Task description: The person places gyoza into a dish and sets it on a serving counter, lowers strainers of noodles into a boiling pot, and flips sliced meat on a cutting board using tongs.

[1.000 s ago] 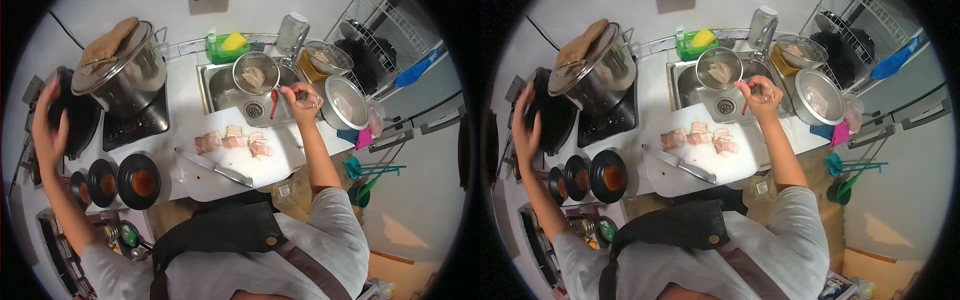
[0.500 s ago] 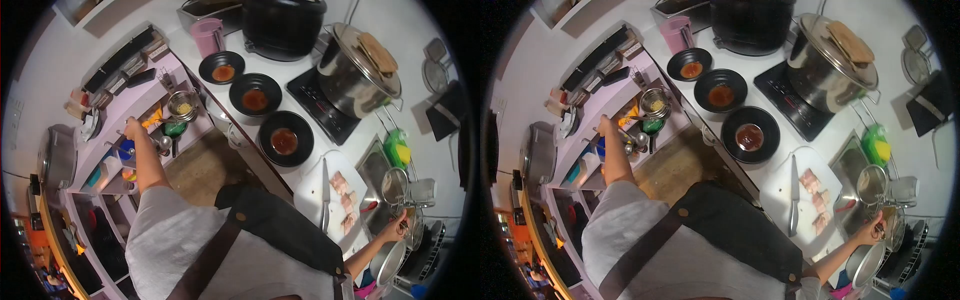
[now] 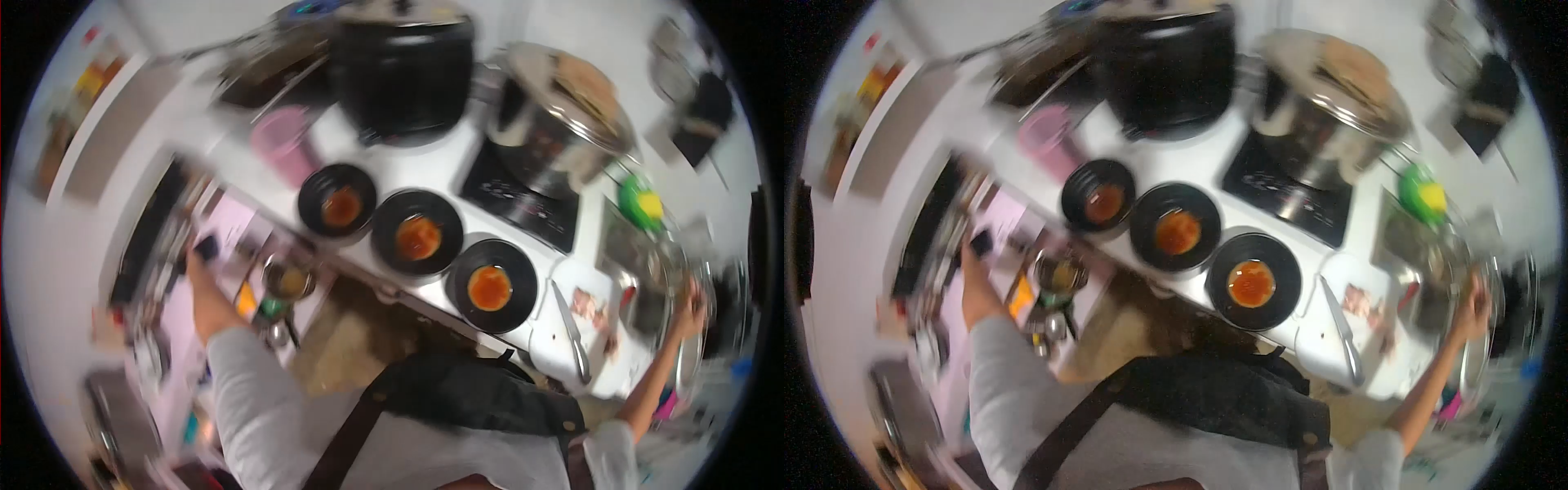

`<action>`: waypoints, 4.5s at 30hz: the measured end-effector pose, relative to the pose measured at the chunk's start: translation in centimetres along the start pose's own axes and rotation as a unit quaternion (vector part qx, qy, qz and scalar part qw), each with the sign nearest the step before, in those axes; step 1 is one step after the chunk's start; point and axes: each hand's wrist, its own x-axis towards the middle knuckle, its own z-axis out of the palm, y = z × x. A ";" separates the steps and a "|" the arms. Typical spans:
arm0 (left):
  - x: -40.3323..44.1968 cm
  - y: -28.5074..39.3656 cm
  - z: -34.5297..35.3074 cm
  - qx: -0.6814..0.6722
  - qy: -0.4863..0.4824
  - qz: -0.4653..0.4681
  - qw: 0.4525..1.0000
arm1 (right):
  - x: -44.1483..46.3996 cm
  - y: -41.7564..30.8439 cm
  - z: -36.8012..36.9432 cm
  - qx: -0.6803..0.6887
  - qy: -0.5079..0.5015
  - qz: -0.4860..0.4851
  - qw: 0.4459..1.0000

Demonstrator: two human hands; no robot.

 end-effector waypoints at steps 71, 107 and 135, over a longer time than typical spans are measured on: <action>-89.0 -24.8 39.8 -0.123 -0.702 -0.434 0.551 | -2.1 1.9 -9.9 0.093 0.006 -0.553 0.828; -89.5 -21.2 39.6 -0.178 -0.726 -0.467 0.472 | 0.0 -1.7 -13.8 0.026 0.004 -0.529 0.849; -89.5 -20.8 39.2 -0.261 -0.684 -0.562 0.385 | -0.4 -2.3 -12.9 0.035 0.047 -0.543 0.838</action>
